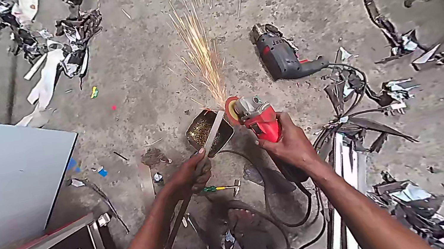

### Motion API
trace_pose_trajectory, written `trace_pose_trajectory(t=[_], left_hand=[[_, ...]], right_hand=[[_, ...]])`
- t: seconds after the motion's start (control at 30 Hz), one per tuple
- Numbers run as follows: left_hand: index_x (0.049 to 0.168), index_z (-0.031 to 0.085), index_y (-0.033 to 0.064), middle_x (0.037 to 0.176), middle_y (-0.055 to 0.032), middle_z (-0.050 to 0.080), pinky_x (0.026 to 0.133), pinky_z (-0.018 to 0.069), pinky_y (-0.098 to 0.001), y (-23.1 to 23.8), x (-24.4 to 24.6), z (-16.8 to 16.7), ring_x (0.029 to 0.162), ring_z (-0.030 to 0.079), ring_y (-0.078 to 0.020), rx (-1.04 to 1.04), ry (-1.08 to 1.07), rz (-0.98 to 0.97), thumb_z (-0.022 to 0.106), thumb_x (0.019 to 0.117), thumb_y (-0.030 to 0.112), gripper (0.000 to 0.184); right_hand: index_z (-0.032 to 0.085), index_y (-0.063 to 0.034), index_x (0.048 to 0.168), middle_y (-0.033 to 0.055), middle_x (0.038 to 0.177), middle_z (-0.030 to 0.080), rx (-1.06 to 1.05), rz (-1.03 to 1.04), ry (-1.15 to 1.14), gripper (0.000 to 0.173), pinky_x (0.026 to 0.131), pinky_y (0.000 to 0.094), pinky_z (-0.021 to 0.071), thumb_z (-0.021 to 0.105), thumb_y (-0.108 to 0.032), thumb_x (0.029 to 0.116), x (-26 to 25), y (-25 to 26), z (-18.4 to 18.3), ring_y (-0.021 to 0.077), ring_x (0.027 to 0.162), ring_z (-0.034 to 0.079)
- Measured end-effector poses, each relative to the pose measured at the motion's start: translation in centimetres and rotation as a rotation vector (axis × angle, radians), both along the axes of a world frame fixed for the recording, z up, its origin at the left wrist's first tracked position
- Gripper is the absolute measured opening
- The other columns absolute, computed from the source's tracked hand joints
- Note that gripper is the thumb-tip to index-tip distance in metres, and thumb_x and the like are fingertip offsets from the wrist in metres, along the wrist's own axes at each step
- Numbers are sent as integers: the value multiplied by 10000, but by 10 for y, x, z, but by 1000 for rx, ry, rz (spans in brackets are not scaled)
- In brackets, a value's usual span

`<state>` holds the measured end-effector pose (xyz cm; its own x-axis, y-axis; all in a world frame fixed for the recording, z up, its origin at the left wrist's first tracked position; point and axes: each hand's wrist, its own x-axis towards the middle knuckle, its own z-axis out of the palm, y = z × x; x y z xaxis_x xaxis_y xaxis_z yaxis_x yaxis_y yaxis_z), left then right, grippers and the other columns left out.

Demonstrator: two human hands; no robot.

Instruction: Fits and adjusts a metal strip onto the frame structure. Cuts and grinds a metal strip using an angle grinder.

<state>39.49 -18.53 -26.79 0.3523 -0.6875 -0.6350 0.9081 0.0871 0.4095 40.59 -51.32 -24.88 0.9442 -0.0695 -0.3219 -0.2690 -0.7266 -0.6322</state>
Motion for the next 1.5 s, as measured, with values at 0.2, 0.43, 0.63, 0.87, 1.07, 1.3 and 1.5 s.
trace_pose_trajectory(t=[0.2, 0.43, 0.63, 0.87, 1.07, 1.3, 1.5], left_hand=[[821, 543, 124, 590, 6, 478, 431, 460, -271, -1, -2, -1, 449, 481, -122, 68, 13, 11, 194, 1027, 709, 711], [839, 538, 131, 579, 22, 431, 386, 395, -242, -2, 0, -1, 409, 404, -93, 99, 7, 2, 175, 1034, 696, 699], [853, 542, 115, 577, 18, 425, 382, 421, -249, 2, 2, 1, 402, 421, -100, 64, 42, 10, 176, 1030, 703, 715], [847, 560, 115, 561, 13, 449, 396, 435, -267, 0, 1, -1, 411, 450, -116, 38, 53, 15, 175, 1028, 707, 729], [838, 565, 114, 550, 11, 457, 401, 444, -275, -2, 0, -2, 408, 454, -120, 42, 51, 32, 155, 1033, 697, 739], [865, 573, 106, 614, -19, 529, 465, 501, -300, -6, -6, -3, 479, 527, -146, 44, -21, 45, 135, 1037, 688, 748], [1021, 644, 54, 612, -26, 570, 494, 518, -281, -5, -7, 10, 496, 562, -135, 22, -212, 10, 64, 1033, 665, 842]], right_hand=[[453, -141, 1439, 118, 1053, 719, -62, -35, 18, 826, 835, 561, 570, 835, -444, 772, 10, 5, -11, 292, 953, 716], [468, -149, 1417, 74, 1067, 714, 29, -40, -77, 805, 827, 491, 590, 834, -443, 763, -8, 12, -2, 215, 945, 713], [463, -169, 1429, 88, 1061, 718, 2, -30, -45, 811, 830, 519, 584, 832, -458, 767, 3, 13, -10, 241, 950, 716], [473, -138, 1408, 73, 1031, 715, 131, -116, 11, 805, 816, 456, 596, 848, -446, 765, 8, 0, -25, 193, 904, 715], [576, 7, 1234, 148, 938, 719, 1026, -423, 136, 488, 672, 404, 648, 570, -430, 1015, -16, 4, -42, 249, 757, 732], [488, -61, 1349, 214, 1127, 686, 1697, -481, 349, 516, 713, 432, 642, 564, -446, 1013, -38, 2, -75, 297, 842, 730], [585, -65, 1178, 156, 927, 701, 1764, -538, 551, 451, 612, 383, 631, 662, -420, 911, -26, -21, -107, 243, 714, 716]])
